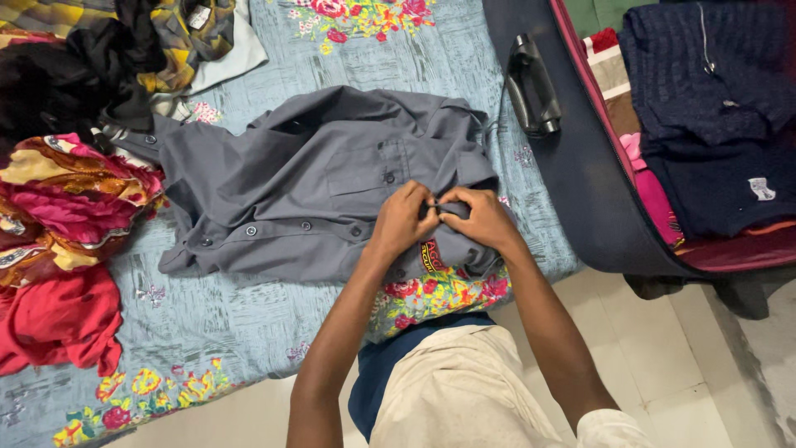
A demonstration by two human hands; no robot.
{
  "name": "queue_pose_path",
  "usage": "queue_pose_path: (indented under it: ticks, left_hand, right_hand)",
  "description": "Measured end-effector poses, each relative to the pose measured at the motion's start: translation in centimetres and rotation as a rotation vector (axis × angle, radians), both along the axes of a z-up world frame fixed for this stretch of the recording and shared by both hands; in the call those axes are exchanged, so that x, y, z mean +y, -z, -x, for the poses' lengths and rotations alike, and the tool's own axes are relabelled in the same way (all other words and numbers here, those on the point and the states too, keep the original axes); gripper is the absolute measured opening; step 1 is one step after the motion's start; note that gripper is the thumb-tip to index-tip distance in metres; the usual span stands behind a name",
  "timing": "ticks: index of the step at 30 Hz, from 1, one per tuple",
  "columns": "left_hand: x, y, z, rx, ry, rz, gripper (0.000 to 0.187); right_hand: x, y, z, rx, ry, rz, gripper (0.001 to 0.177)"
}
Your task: The person folds a blue sweater and a grey long-sleeved shirt by hand on a bed, placing the folded sweater into an open suitcase.
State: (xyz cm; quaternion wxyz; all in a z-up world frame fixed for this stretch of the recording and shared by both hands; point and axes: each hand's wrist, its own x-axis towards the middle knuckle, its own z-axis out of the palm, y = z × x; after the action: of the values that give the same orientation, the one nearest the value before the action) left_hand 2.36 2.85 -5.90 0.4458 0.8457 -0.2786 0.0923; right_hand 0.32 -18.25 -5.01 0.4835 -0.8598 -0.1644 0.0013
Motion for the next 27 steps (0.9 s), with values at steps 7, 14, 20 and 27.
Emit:
queue_pose_path:
  ticks: [7, 14, 20, 27]
  left_hand:
    - [0.9, -0.3, 0.7, 0.171, 0.097, 0.166, 0.024]
    - [0.3, -0.3, 1.0, -0.064, -0.025, 0.136, 0.022]
    - [-0.5, -1.8, 1.9, -0.109, -0.058, 0.067, 0.014]
    - [-1.2, -3.0, 3.8, -0.104, -0.186, 0.044, 0.017]
  right_hand:
    - [-0.8, 3.3, -0.8, 0.150, -0.015, -0.289, 0.021]
    - [0.3, -1.0, -0.4, -0.154, 0.003, 0.041, 0.030]
    - [0.8, -3.7, 0.7, -0.140, 0.075, 0.203, 0.023]
    - [1.3, -4.5, 2.0, -0.237, 0.188, 0.231, 0.017]
